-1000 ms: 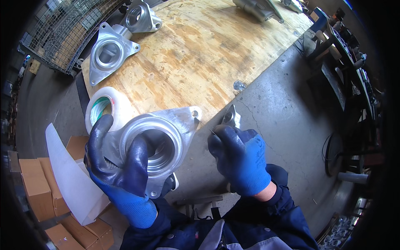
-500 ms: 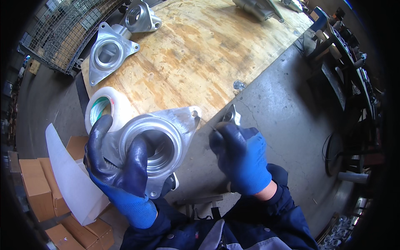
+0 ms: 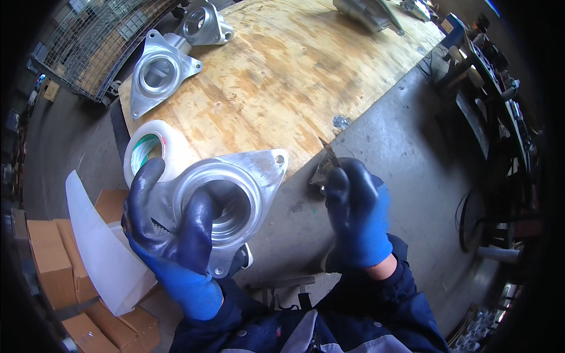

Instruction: The person walks to a workbench in a warehouse and uses a small metal file to deburr the edges of several cast metal parts. They handle each part one at a time, filing the edges and then placing the finished pieces on the table.

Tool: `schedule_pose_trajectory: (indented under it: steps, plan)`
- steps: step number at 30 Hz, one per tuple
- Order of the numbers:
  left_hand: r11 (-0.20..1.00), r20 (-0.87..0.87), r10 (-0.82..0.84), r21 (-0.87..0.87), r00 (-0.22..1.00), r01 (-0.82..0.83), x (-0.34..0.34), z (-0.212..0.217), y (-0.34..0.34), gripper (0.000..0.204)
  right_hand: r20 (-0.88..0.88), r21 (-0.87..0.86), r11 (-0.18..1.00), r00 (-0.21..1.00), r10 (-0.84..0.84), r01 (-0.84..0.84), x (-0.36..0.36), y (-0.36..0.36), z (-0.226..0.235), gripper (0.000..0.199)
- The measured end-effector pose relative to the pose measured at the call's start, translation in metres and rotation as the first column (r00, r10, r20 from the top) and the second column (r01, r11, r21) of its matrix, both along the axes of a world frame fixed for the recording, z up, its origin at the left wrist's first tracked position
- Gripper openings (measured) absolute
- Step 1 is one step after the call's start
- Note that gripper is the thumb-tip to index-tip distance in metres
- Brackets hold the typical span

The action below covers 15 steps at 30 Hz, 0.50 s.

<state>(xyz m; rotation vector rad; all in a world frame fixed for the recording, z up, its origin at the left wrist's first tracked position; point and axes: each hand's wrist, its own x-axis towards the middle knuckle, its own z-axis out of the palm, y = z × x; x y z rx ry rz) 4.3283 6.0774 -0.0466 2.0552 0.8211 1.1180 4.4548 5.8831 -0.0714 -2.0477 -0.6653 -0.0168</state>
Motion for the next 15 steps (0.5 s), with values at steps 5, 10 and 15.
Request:
schedule_pose_trajectory:
  steps: [5,10,15]
  plan:
    - [1.0,0.019,-0.018,-0.023,1.0,0.018,0.002,-0.001,0.002,0.059,-0.1,0.096,0.979,0.977,0.187,-0.177,-0.01,-0.002,0.003,0.016]
    - [1.0,0.02,-0.024,0.02,1.0,0.024,0.002,-0.002,0.005,0.059,-0.052,-0.044,0.941,0.942,0.333,-0.335,-0.016,-0.001,0.007,0.028]
    - [0.998,0.035,-0.045,0.046,0.998,0.043,0.002,-0.003,0.006,0.058,0.145,-0.067,0.956,0.945,0.293,-0.286,-0.016,0.008,0.001,0.011]
